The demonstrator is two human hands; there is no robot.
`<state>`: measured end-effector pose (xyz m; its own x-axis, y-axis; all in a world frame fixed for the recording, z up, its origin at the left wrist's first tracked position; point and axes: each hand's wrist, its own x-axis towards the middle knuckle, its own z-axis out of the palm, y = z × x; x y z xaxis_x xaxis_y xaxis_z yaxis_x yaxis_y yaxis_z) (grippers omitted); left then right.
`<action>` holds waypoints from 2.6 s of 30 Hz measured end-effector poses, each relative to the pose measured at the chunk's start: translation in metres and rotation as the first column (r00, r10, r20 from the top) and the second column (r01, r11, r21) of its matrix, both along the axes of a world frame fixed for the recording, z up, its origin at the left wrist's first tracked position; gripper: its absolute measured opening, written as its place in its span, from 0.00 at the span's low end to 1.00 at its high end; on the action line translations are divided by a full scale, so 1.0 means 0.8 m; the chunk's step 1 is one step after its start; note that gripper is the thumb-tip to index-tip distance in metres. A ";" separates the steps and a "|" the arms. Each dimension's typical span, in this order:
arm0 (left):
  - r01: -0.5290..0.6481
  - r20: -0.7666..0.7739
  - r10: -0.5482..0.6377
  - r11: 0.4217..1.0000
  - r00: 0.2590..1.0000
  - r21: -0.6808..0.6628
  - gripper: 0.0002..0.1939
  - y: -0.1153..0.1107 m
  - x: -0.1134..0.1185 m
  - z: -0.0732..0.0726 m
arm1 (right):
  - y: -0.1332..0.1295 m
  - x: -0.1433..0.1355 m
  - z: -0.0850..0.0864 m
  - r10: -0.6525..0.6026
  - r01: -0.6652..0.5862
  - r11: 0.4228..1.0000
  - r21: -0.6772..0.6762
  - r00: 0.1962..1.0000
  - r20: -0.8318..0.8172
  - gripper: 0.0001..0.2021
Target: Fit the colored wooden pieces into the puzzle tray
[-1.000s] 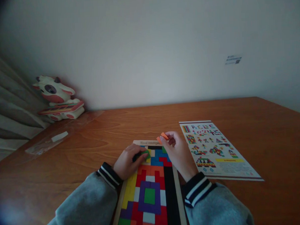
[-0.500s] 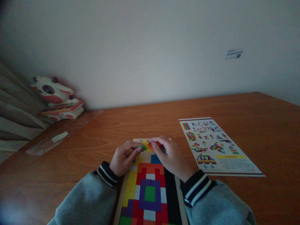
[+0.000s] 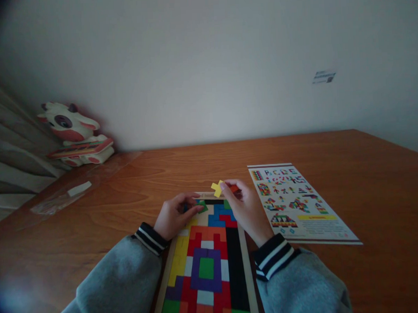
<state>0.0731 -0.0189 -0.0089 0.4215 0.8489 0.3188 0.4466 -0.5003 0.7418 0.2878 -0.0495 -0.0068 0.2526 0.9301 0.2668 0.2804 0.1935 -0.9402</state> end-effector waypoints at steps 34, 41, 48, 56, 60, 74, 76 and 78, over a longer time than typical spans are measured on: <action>0.124 0.115 -0.132 0.990 0.985 0.072 0.15 -0.001 -0.003 0.004 | -0.013 -0.015 0.005 0.202 -0.213 0.977 0.023 0.952 0.230 0.12; 0.136 0.212 -0.126 0.990 0.969 -0.033 0.11 -0.001 0.002 0.004 | -0.015 -0.017 0.003 0.242 -0.244 0.969 -0.025 0.932 0.271 0.12; 0.119 0.071 -0.130 0.983 0.989 0.142 0.09 -0.001 -0.004 0.011 | -0.017 -0.017 0.007 0.192 -0.208 0.978 0.025 0.938 0.290 0.13; 0.196 -0.026 -0.195 0.968 0.981 0.156 0.10 -0.003 -0.004 0.008 | -0.014 -0.013 0.003 0.128 -0.141 0.990 0.028 0.953 0.274 0.12; 0.003 0.100 -0.010 0.998 0.995 0.065 0.12 0.005 -0.005 -0.007 | -0.014 -0.014 0.002 0.127 -0.137 0.990 0.018 0.953 0.276 0.13; -0.064 0.067 0.055 0.989 0.996 0.131 0.09 0.008 -0.007 -0.006 | -0.014 -0.013 -0.003 0.134 -0.154 0.987 0.041 0.940 0.315 0.13; -0.012 -0.050 0.024 0.975 0.998 0.224 0.10 0.006 -0.010 0.000 | -0.014 -0.013 -0.003 0.136 -0.162 0.985 0.055 0.935 0.328 0.11; 0.081 -0.189 -0.024 0.952 0.982 0.295 0.12 0.005 -0.013 0.005 | -0.014 -0.012 -0.003 0.138 -0.165 0.985 0.054 0.933 0.334 0.10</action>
